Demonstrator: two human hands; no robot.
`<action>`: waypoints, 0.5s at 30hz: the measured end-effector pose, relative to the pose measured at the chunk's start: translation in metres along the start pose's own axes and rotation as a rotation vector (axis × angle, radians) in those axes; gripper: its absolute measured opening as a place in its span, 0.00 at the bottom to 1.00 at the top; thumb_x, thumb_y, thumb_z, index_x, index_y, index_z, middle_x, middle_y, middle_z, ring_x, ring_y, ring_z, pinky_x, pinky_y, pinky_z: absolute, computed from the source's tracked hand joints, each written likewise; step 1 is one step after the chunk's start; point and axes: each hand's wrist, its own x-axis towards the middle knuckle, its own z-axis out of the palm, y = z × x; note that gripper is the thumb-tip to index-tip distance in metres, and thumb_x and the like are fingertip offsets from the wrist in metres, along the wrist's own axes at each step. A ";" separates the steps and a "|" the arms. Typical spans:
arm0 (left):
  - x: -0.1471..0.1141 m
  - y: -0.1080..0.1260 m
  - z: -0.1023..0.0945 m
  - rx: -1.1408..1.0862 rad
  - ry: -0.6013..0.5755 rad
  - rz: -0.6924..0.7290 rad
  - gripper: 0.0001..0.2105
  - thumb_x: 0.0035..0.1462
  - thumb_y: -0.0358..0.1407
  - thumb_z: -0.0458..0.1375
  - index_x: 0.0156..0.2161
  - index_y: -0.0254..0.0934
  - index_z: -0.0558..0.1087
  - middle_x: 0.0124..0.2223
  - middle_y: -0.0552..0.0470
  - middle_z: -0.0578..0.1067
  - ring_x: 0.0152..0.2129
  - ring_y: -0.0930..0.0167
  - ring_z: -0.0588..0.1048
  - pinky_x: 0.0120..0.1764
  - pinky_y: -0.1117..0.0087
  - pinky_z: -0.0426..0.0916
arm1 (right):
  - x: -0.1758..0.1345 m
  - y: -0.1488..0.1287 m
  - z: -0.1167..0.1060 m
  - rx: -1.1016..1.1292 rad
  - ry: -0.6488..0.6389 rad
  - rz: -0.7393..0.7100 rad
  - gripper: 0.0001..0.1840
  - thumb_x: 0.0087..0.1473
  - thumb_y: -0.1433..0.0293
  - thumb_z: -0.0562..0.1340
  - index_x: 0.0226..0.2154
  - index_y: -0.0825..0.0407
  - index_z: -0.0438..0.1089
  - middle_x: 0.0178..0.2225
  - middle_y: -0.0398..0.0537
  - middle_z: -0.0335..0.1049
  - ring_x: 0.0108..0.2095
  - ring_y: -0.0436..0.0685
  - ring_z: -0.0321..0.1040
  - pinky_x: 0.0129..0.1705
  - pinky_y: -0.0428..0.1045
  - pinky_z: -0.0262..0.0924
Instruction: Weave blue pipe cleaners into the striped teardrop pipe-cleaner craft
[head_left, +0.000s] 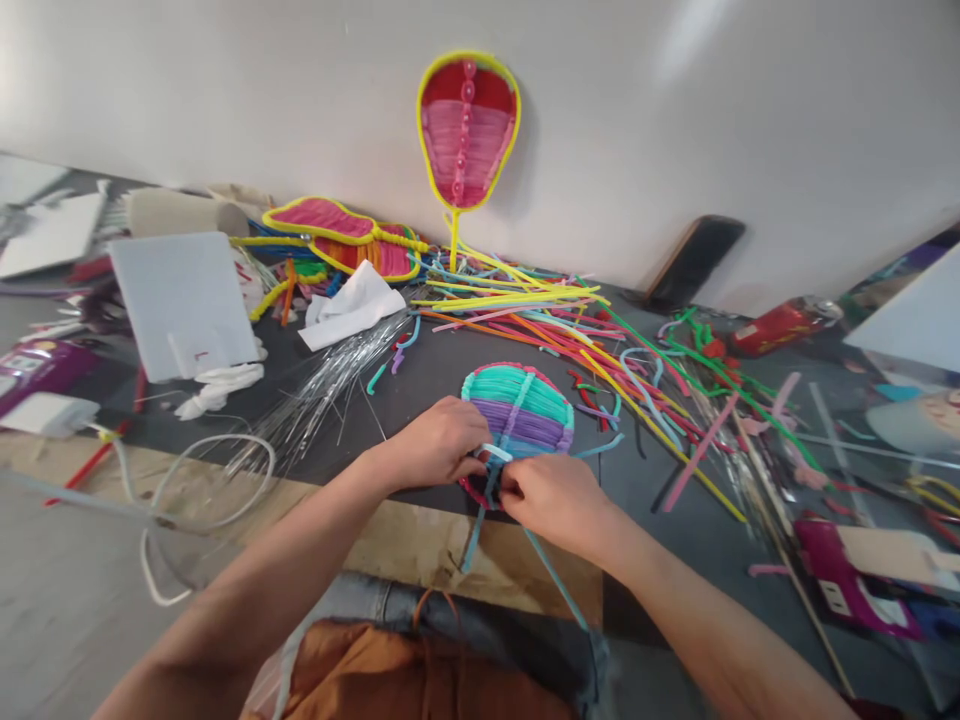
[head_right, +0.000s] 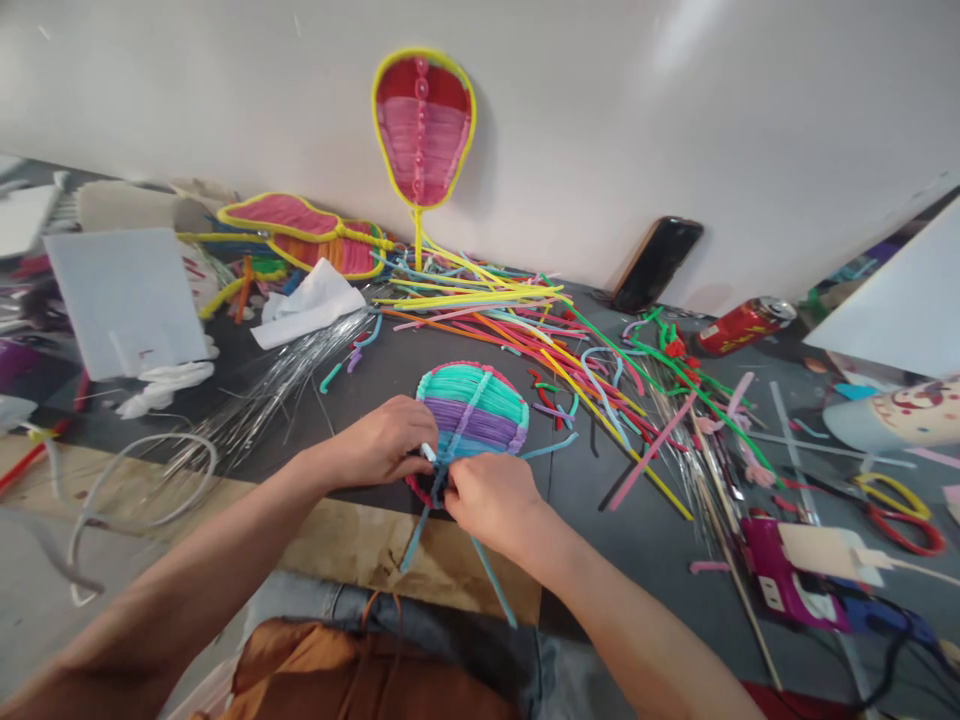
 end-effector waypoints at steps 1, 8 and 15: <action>0.000 0.000 0.000 0.002 -0.010 0.004 0.07 0.57 0.36 0.56 0.31 0.36 0.73 0.30 0.49 0.75 0.34 0.67 0.73 0.41 0.67 0.62 | 0.002 -0.002 -0.003 -0.021 -0.023 -0.009 0.10 0.52 0.66 0.56 0.28 0.49 0.73 0.29 0.50 0.77 0.32 0.61 0.74 0.28 0.48 0.58; 0.000 -0.001 0.003 0.032 -0.039 0.018 0.07 0.56 0.34 0.57 0.28 0.35 0.72 0.31 0.49 0.77 0.36 0.66 0.72 0.41 0.66 0.60 | 0.000 -0.002 0.004 -0.005 0.061 0.010 0.11 0.54 0.73 0.52 0.36 0.55 0.69 0.29 0.55 0.75 0.31 0.61 0.73 0.26 0.48 0.53; 0.000 -0.002 0.006 0.063 -0.064 0.019 0.06 0.54 0.35 0.59 0.28 0.35 0.71 0.31 0.49 0.76 0.34 0.66 0.72 0.37 0.66 0.59 | 0.000 0.018 0.017 0.951 0.039 -0.032 0.11 0.48 0.75 0.55 0.37 0.51 0.60 0.22 0.36 0.62 0.21 0.48 0.59 0.24 0.43 0.50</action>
